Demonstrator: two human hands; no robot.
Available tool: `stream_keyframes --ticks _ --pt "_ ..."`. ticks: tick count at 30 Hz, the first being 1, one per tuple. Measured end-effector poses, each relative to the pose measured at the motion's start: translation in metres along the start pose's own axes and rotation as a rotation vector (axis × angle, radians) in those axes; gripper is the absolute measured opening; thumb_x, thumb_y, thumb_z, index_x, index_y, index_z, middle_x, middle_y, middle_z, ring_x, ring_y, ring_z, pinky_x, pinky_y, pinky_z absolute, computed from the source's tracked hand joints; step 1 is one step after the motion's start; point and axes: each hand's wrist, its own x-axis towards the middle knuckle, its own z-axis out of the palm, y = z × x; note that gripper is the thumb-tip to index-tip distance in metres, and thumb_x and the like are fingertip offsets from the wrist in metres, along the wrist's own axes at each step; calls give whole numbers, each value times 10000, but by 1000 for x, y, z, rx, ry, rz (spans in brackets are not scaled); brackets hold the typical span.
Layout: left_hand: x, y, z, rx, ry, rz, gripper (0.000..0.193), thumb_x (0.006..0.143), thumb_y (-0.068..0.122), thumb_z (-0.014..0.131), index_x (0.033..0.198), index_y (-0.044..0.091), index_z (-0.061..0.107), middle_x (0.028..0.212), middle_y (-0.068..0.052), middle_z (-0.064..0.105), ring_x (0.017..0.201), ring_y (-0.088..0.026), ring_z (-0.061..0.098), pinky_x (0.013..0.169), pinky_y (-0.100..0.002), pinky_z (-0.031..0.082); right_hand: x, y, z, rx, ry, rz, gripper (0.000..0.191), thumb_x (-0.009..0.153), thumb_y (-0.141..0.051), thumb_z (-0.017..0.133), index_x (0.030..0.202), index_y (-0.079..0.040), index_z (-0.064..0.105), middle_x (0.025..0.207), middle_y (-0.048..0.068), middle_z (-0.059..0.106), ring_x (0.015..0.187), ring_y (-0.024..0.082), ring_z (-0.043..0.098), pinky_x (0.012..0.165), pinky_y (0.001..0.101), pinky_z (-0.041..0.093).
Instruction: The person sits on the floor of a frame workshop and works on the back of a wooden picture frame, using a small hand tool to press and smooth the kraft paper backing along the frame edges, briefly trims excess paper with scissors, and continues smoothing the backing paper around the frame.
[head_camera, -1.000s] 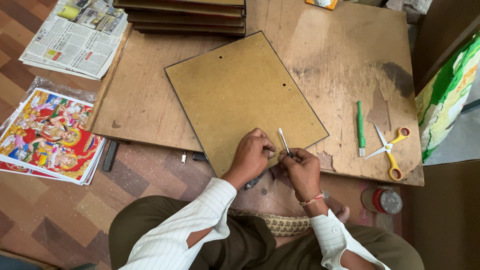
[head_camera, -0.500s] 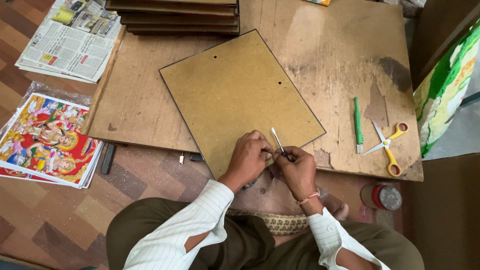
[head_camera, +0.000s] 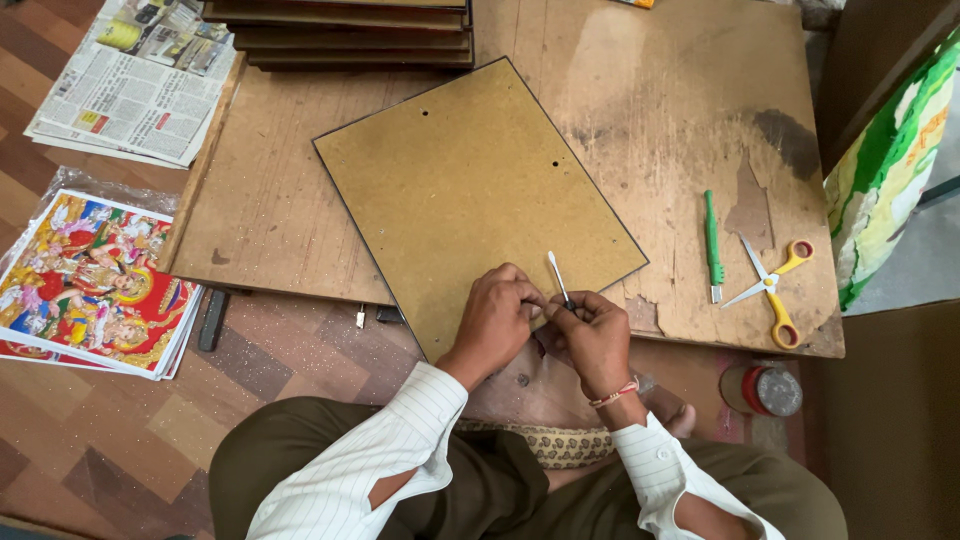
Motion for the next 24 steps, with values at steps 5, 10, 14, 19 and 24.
stream_keyframes --ticks 5,10,14,19,24 --pt "5 2 -1 11 -15 -36 86 748 -32 724 782 42 751 902 -123 663 882 -321 660 798 -431 525 2 0 -3 60 2 45 118 872 -20 737 963 55 722 728 71 705 527 91 596 462 227 477" --pt "8 4 -4 50 -48 -17 80 760 -36 709 789 32 738 902 -121 658 882 -318 660 804 -443 518 1 -1 -2 40 0 23 117 883 -27 726 965 56 726 739 60 716 547 78 608 479 218 473" --pt "8 5 -2 93 -30 41 68 778 -21 705 796 34 741 900 -128 657 897 -326 658 805 -464 508 2 0 -3 45 -6 41 126 872 -32 741 968 46 718 731 61 703 526 81 580 469 227 472" --pt "12 4 4 86 -9 -49 55 755 -14 709 762 33 737 882 -141 663 876 -335 658 805 -456 514 3 4 -3 31 -9 -16 129 870 -32 746 969 49 729 759 44 711 538 68 580 480 214 460" --pt "16 1 5 36 -15 -90 54 757 -2 707 766 43 734 874 -137 674 846 -329 677 776 -441 536 2 6 -3 39 -1 16 126 868 -18 749 966 58 728 731 67 701 522 84 585 463 228 457"
